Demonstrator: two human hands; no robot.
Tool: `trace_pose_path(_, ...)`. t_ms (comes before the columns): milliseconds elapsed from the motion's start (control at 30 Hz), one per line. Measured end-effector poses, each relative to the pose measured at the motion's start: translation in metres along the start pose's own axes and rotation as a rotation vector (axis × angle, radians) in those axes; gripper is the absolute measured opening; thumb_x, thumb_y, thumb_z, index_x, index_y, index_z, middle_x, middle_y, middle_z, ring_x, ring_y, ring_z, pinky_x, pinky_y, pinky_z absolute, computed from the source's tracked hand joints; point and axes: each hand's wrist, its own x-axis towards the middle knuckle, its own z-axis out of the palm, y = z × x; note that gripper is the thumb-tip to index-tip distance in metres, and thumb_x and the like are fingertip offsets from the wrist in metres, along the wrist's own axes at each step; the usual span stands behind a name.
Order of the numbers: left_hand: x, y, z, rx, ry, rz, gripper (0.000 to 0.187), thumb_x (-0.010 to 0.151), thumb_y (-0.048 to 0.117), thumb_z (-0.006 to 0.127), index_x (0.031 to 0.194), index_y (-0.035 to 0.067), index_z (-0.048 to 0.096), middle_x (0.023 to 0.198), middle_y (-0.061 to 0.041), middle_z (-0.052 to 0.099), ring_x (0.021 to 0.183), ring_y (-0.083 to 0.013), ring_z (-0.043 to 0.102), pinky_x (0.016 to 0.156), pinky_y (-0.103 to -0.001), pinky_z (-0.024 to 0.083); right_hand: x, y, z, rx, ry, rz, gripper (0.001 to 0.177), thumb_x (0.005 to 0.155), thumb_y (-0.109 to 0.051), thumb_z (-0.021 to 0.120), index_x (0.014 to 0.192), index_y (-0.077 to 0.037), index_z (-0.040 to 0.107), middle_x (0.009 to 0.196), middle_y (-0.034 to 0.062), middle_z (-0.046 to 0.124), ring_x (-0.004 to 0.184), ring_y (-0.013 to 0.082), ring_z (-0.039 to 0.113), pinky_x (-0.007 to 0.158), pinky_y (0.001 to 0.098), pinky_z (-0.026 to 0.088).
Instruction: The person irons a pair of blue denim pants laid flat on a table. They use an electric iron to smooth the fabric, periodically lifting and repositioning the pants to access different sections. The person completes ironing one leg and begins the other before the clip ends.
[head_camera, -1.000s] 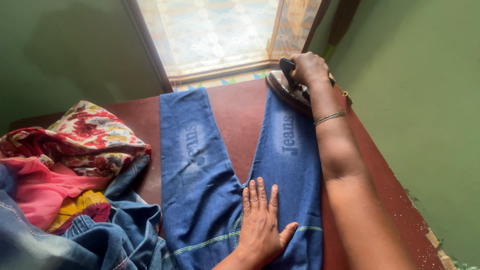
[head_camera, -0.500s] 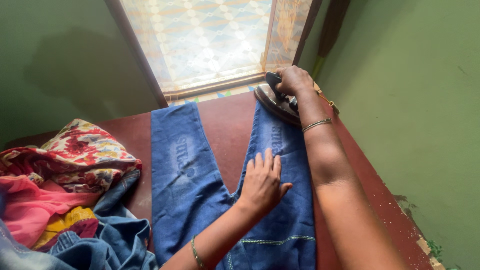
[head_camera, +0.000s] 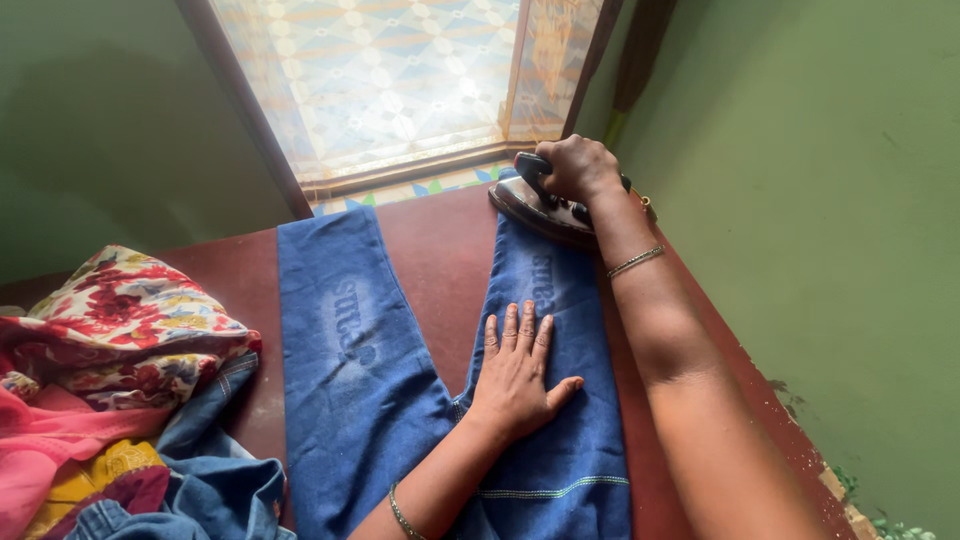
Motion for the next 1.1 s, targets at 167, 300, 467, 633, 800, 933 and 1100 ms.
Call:
trace_pose_path(167,-0.006,0.004,-0.002,-0.012,-0.005,-0.007,0.099,0.090,0.069,0.050,0.156,0.000,0.030,0.164,-0.031,0.015,0.154,-0.0453,0.007,0.120,-0.061,-0.004,0.002,-0.003,0.008,0.028,-0.050,0.090,0.025,0.083,-0.026,0.075,0.108,-0.030,0.077,0.097,0.0081,0.077,0.096,0.0291,0.074,0.091,0.0438,0.057)
trace_pose_path(300,-0.007,0.006,-0.002,-0.027,-0.013,-0.014,0.099,0.088,0.070,0.051,0.156,0.000,0.030,0.164,-0.032,0.015,0.153,-0.0463,0.006,0.119,-0.062,-0.005,0.005,0.001,0.007,0.001,-0.038,0.071,0.029,0.082,-0.025,0.075,0.111,-0.029,0.076,0.097,0.0100,0.077,0.095,0.0307,0.073,0.088,0.0452,0.057)
trace_pose_path(467,-0.011,0.007,-0.003,-0.037,-0.017,-0.005,0.100,0.088,0.070,0.051,0.156,-0.001,0.029,0.164,-0.033,0.014,0.153,-0.0474,0.005,0.119,-0.063,-0.005,-0.002,0.005,0.004,-0.013,-0.031,-0.145,0.023,0.082,-0.028,0.076,0.105,-0.025,0.076,0.092,0.0126,0.076,0.091,0.0333,0.074,0.084,0.0463,0.059)
trace_pose_path(633,-0.013,0.009,0.002,-0.033,0.010,-0.002,0.100,0.088,0.070,0.051,0.156,-0.001,0.030,0.163,-0.033,0.014,0.153,-0.0475,0.005,0.118,-0.064,-0.006,-0.004,0.000,0.009,-0.010,0.007,-0.106,0.016,0.091,-0.038,0.074,0.100,-0.025,0.076,0.088,0.0131,0.076,0.087,0.0339,0.075,0.083,0.0468,0.059)
trace_pose_path(800,-0.015,0.012,-0.001,-0.034,-0.016,-0.014,0.101,0.088,0.071,0.050,0.156,-0.002,0.029,0.163,-0.034,0.013,0.153,-0.0484,0.004,0.117,-0.066,-0.007,0.002,-0.005,0.011,-0.006,0.048,0.086,0.024,0.084,-0.027,0.076,0.107,-0.029,0.077,0.094,0.0098,0.077,0.091,0.0293,0.075,0.088,0.0439,0.059)
trace_pose_path(933,-0.015,0.012,-0.001,-0.033,-0.016,-0.010,0.102,0.088,0.072,0.050,0.156,-0.002,0.029,0.163,-0.035,0.013,0.153,-0.0486,0.003,0.117,-0.066,-0.007,0.008,-0.004,0.013,-0.009,-0.005,0.181,0.027,0.085,-0.020,0.073,0.110,-0.029,0.078,0.100,0.0085,0.078,0.096,0.0278,0.075,0.089,0.0430,0.059)
trace_pose_path(1100,-0.014,0.010,0.006,-0.028,-0.002,-0.002,0.104,0.088,0.073,0.049,0.155,-0.003,0.028,0.162,-0.036,0.013,0.153,-0.0500,0.002,0.116,-0.067,-0.008,0.009,-0.001,0.020,-0.015,0.012,0.203,0.031,0.084,-0.019,0.074,0.113,-0.030,0.077,0.101,0.0083,0.078,0.096,0.0281,0.075,0.088,0.0429,0.060)
